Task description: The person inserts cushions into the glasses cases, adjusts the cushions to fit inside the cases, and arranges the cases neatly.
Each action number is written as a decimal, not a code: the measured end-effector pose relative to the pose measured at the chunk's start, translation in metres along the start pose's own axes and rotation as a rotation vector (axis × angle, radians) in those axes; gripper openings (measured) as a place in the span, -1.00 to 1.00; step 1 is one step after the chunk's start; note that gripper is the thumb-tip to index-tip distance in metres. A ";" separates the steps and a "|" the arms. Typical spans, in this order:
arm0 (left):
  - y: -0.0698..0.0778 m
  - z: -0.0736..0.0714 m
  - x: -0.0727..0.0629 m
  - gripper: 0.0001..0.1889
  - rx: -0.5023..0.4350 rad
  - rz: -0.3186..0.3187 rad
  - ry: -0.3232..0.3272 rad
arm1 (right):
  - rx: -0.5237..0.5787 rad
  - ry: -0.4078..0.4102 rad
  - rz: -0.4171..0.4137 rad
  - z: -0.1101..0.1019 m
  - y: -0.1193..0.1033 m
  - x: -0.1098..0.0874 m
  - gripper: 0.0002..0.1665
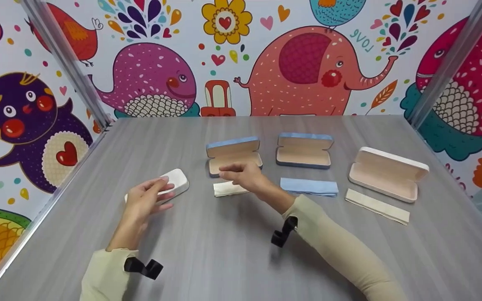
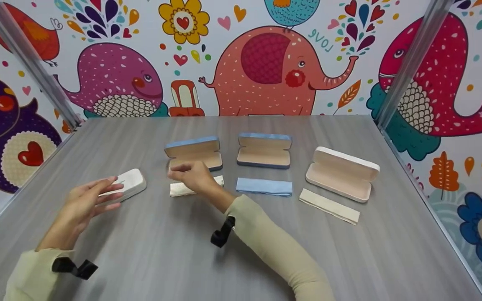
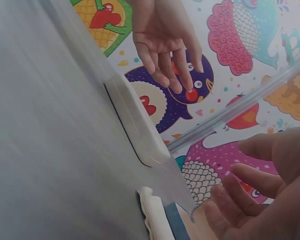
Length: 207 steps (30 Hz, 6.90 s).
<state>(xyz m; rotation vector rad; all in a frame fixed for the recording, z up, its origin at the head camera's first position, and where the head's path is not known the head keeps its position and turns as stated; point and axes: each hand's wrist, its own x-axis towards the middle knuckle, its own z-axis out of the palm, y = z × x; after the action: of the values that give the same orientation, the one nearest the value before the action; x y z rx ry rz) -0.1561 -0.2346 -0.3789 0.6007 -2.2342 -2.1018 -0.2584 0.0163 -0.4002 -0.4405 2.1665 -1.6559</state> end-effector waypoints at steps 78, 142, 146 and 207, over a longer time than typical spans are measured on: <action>-0.029 0.105 0.073 -0.88 0.739 0.115 -0.031 | -0.261 0.180 0.219 -0.070 0.061 0.004 -0.65; -0.007 0.107 0.085 -0.66 -0.038 -0.093 -0.073 | 0.109 0.387 0.164 -0.068 0.051 0.026 -0.75; -0.007 0.107 0.089 -0.66 -0.029 -0.084 -0.062 | 0.052 0.405 0.140 -0.070 0.049 0.033 -0.71; -0.015 0.116 0.120 -0.80 0.198 -0.024 0.164 | -0.238 0.424 0.148 -0.072 0.049 0.065 -0.87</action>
<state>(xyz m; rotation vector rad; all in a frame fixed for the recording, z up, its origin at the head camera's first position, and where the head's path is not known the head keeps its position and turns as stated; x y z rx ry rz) -0.2946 -0.1575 -0.4338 0.7806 -2.3673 -1.7801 -0.3510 0.0595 -0.4378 0.0181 2.6445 -1.5212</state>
